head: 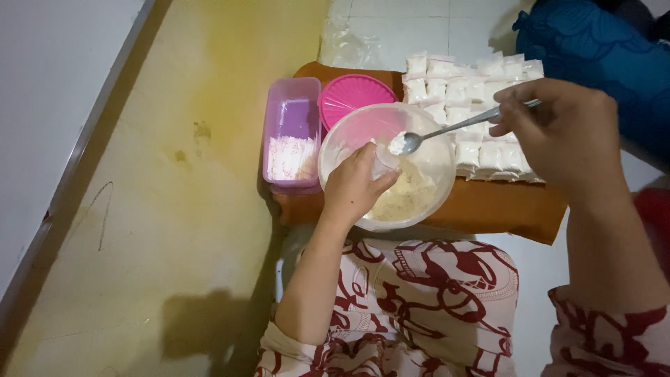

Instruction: Filling small plastic bags with white powder using a spoon and organizing them into stacks.

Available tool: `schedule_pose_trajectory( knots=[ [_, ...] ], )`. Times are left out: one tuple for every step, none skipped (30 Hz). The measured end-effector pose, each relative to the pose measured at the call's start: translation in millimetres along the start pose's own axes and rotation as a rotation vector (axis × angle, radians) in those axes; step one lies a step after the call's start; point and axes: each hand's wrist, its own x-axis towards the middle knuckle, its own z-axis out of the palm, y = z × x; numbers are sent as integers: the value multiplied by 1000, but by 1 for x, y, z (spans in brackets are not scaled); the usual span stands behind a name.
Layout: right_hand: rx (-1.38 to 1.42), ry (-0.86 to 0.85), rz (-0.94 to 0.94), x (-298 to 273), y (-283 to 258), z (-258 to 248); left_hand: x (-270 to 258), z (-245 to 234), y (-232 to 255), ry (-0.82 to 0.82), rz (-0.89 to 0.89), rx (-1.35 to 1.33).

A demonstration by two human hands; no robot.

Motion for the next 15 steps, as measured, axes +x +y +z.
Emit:
schedule_pose_trajectory(
  knots=[
    [0, 0, 0, -1, -5, 1, 0, 0, 0, 0, -1, 0],
    [-32, -13, -24, -1, -9, 2, 0, -1, 1, -1, 5, -8],
    [-64, -26, -48, -2, -14, 4, -1, -1, 1, -3, 10, -15],
    [-64, -27, -48, -2, -14, 7, 0, -2, 1, -3, 9, -16],
    [-146, -56, -130, -3, -14, 9, 1, -2, 1, -15, 10, -14],
    [-228, -87, -211, -4, -14, 13, 1, -2, 2, -27, 10, -12],
    [-227, -88, -211, -8, -19, 16, 1, -2, 1, -28, 9, -12],
    [-208, -134, -275, -12, -24, 19, 0, -1, 0, -7, 25, -48],
    [-188, -180, -339, -17, -29, 22, -1, -1, 0, 14, 41, -83],
    [-188, -180, -340, -19, -34, 21, 0, -3, 2, 14, 42, -84],
    [-224, -108, -483, -22, -40, 19, 0, -5, 4, 24, 41, -145],
    [-258, -36, -627, -24, -47, 19, -1, -7, 6, 33, 38, -208],
    [-258, -37, -628, -27, -47, 17, 1, -8, 4, 35, 37, -208],
    [-289, -26, -640, -30, -48, 15, 2, -8, 3, 27, 7, -206],
    [-320, -14, -651, -33, -49, 13, 3, -8, 1, 20, -22, -203]
  ],
)
